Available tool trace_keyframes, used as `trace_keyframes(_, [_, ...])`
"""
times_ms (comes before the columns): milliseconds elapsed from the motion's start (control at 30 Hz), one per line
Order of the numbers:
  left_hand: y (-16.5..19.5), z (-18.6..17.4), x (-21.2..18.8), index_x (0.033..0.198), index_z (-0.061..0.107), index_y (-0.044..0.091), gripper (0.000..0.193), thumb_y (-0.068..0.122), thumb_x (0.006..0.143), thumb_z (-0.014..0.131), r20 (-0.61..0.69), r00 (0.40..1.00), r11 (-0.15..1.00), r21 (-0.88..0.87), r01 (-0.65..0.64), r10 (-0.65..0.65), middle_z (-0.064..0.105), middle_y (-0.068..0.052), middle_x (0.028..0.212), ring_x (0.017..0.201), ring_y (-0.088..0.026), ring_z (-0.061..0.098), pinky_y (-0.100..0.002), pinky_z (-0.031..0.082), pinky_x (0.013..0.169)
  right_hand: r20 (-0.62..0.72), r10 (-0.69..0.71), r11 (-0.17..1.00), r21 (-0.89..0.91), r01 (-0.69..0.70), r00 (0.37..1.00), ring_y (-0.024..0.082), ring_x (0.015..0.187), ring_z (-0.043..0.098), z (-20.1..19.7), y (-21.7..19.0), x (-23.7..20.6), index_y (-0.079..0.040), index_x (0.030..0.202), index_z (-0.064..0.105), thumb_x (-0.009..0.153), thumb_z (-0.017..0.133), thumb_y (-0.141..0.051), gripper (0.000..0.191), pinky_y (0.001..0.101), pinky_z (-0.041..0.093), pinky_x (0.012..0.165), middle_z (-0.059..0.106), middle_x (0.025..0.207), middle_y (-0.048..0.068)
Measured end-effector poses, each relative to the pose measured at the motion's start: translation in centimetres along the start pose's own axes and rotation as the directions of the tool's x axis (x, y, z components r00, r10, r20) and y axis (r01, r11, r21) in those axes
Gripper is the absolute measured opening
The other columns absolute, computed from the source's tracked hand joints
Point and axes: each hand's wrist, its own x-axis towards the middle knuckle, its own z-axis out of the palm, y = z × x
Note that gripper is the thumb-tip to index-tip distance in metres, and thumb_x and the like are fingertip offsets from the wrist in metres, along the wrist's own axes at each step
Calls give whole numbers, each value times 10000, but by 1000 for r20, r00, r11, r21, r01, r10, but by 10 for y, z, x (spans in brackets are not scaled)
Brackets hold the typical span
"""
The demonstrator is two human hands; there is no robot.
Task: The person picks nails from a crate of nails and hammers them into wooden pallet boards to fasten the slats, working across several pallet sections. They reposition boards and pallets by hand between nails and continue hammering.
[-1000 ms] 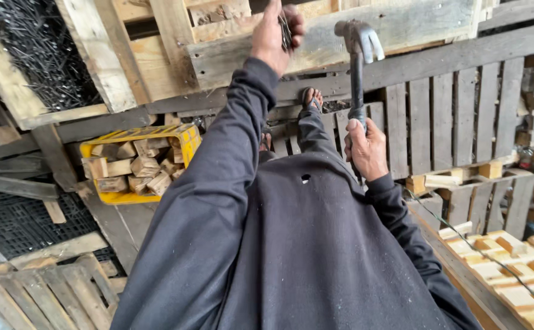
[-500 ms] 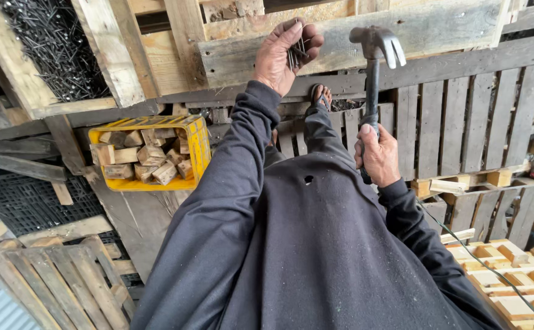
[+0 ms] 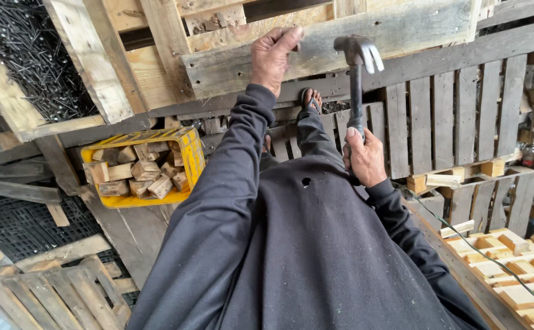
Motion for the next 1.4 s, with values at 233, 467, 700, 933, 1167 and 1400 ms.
trace_keyframes(233, [-20,11,15,995,815,162,182,326,916,813,206,836,620,585,-522,509,818,9,866,668,-38,738,-215,619,595,-44,83,996,-32,-84,996,83,501,509,-8,-1,4,-76,945,528,1032,613,-443,387,253,433,435,527,662,-10])
trace_keyframes(467, [-26,15,5,985,828,214,172,360,897,804,263,832,442,748,-496,488,793,75,739,508,-28,605,-217,466,445,37,-135,991,-11,136,990,67,542,517,-3,-28,-22,-66,1012,541,1060,617,-411,357,236,442,472,552,684,-9])
trace_keyframes(700, [-23,16,6,846,831,252,164,394,926,809,316,885,240,881,-407,342,685,38,558,472,-120,530,-289,395,433,25,13,957,-289,-6,1000,75,498,521,12,-71,-21,-51,1062,554,1033,571,-389,339,250,458,428,555,672,4])
trace_keyframes(933, [-14,-3,21,1093,673,186,224,408,1098,644,243,722,472,615,-631,648,671,70,793,650,-20,626,-219,552,534,69,-540,840,108,532,839,129,637,569,-1,-118,-71,-7,1161,549,1123,585,-267,265,275,506,564,601,827,50])
trace_keyframes(1167, [-4,-3,32,1001,542,187,246,420,1079,531,-218,789,709,615,-347,575,532,35,675,548,-73,502,-231,457,475,67,-130,862,-485,146,989,131,543,547,12,-104,-25,-24,1034,563,1053,549,-263,240,278,450,468,593,685,50])
trace_keyframes(1400, [8,7,21,958,490,165,292,412,1114,482,-227,670,588,716,-377,707,551,-23,713,587,-168,561,-328,499,570,-9,-699,713,79,697,715,195,648,609,-74,-142,-58,2,1161,578,1124,554,-384,388,319,509,538,628,873,113])
